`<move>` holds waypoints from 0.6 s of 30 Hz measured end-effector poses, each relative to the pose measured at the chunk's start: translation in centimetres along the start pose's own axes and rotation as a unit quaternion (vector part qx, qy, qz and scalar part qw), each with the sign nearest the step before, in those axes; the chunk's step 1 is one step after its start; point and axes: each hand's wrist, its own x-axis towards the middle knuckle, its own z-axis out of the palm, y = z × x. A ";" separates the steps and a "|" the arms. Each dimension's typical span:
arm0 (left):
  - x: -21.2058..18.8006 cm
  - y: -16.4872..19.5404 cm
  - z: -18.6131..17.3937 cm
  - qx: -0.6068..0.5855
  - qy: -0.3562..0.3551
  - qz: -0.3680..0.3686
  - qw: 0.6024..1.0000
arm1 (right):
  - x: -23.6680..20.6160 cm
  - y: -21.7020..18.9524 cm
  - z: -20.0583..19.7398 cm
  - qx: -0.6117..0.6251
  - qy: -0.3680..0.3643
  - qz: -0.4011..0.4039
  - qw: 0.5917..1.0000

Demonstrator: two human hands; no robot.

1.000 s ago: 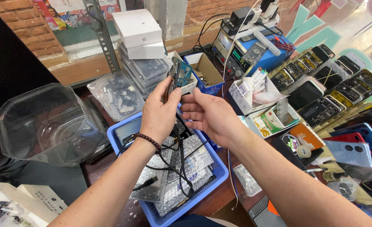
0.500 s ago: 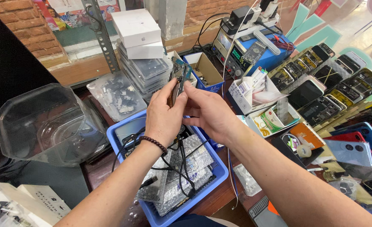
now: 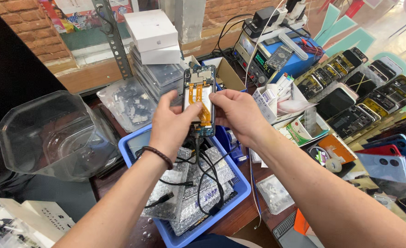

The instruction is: The person connects a ribbon cable to the motherboard of a disassembled smartphone, then moves to a diagnostic station to plug in a USB cable and test the device. After testing, they return to the repair bench, disconnect the cable, and use a toothbrush to clean the internal components.

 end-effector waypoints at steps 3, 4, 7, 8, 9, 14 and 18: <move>0.3 -0.3 -1.9 -0.273 -0.253 -0.224 0.901 | 0.3 -0.3 -0.3 0.053 -0.017 -0.002 0.998; 0.2 -0.4 -1.9 -0.265 -0.258 -0.217 0.903 | 0.3 -0.3 -0.4 0.060 -0.023 -0.004 0.998; 0.1 -0.6 -2.0 -0.266 -0.276 -0.214 0.898 | 0.6 -0.2 -0.5 0.074 -0.039 -0.011 0.996; 0.1 -0.5 -2.1 -0.284 -0.283 -0.226 0.888 | 0.7 -0.2 -0.6 0.076 -0.044 -0.013 0.996; 0.2 -0.4 -2.1 -0.301 -0.291 -0.238 0.877 | 0.8 -0.1 -0.7 0.077 -0.049 -0.015 0.996; 0.0 0.3 -2.3 -0.320 -0.319 -0.242 0.859 | 1.1 -0.1 -1.0 0.071 -0.073 -0.028 0.994; -0.2 0.4 -2.0 -0.283 -0.320 -0.222 0.877 | 1.1 -0.1 -1.0 0.064 -0.062 -0.027 0.996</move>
